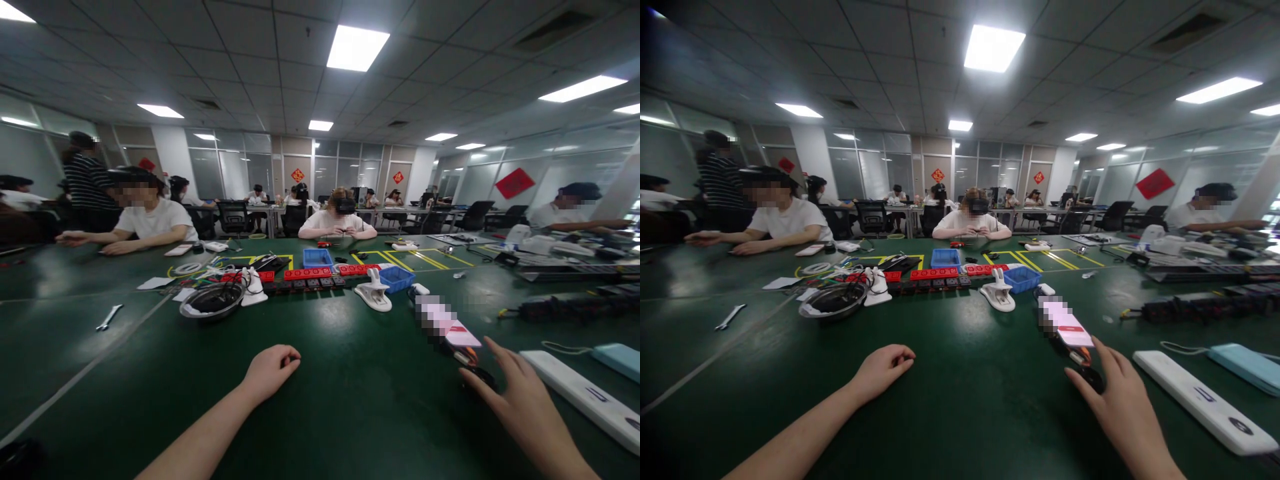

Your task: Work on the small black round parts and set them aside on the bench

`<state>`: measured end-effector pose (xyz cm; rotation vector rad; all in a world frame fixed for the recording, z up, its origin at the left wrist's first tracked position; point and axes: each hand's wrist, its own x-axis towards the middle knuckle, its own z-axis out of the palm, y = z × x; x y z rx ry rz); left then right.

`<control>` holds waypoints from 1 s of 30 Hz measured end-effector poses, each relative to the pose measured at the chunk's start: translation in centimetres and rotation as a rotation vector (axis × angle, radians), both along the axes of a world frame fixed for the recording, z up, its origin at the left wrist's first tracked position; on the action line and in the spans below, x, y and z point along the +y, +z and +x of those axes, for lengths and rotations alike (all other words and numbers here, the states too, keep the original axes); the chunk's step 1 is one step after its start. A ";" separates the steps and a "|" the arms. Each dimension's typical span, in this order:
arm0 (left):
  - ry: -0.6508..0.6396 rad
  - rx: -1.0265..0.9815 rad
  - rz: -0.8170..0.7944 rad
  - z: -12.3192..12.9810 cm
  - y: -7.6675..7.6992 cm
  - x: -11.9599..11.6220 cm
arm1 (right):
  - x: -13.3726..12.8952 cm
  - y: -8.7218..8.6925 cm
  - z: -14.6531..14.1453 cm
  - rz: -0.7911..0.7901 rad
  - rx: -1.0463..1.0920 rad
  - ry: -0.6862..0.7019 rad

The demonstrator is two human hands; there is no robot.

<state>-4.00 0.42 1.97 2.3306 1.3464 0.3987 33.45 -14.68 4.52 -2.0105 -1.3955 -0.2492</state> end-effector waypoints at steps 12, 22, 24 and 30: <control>0.021 0.085 0.090 0.4 -0.1 0.2 | 11.8 -2.0 -20.1 -0.194 -0.294 0.809; 0.060 0.138 0.180 0.6 -0.3 0.1 | 15.8 -4.1 -20.7 -0.309 -0.083 0.786; 0.091 0.137 0.183 0.6 0.8 -0.6 | 15.8 -4.1 -20.4 -0.317 -0.079 0.783; 0.162 -0.030 0.183 -4.8 6.7 -6.8 | 15.6 -4.0 -20.6 -0.364 -0.096 0.812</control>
